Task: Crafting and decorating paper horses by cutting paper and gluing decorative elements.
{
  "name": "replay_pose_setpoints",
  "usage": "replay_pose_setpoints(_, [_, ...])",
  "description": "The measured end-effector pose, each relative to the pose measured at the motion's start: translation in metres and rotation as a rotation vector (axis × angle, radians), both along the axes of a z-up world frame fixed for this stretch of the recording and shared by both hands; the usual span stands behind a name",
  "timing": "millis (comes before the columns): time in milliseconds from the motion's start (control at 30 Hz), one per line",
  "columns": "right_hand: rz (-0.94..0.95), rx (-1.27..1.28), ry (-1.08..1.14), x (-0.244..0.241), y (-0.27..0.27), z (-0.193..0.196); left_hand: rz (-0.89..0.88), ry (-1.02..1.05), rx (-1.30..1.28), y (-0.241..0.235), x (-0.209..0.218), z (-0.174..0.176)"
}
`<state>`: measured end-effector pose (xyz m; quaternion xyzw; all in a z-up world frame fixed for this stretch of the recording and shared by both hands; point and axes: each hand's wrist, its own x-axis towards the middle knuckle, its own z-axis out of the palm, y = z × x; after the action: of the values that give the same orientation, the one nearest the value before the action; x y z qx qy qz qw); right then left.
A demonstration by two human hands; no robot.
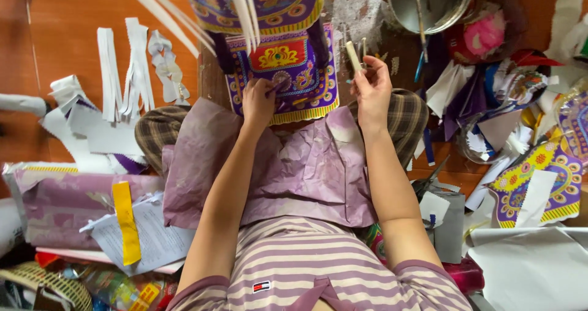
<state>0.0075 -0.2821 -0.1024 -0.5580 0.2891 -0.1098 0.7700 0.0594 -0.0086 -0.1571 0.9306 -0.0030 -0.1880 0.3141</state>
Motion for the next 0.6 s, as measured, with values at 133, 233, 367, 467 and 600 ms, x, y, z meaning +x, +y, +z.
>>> replay_pose_setpoints(133, [-0.053,-0.102,-0.032,0.034,-0.023,0.018,-0.094,0.036,0.202,-0.002,-0.01,-0.005])
replay_pose_setpoints(233, [-0.052,-0.252,0.032,0.067,-0.055,0.005,-0.122,-0.156,0.322,0.007,-0.016,-0.044])
replay_pose_setpoints(367, [0.021,-0.292,0.18,0.106,-0.084,-0.062,-0.089,-0.108,0.148,0.009,-0.006,-0.034])
replay_pose_setpoints(467, [0.052,-0.324,0.332,0.13,-0.095,-0.095,0.078,0.111,-0.301,0.01,0.001,-0.024])
replay_pose_setpoints(600, [0.088,-0.207,0.38,0.143,-0.096,-0.109,0.416,0.394,-0.801,-0.013,-0.001,0.039])
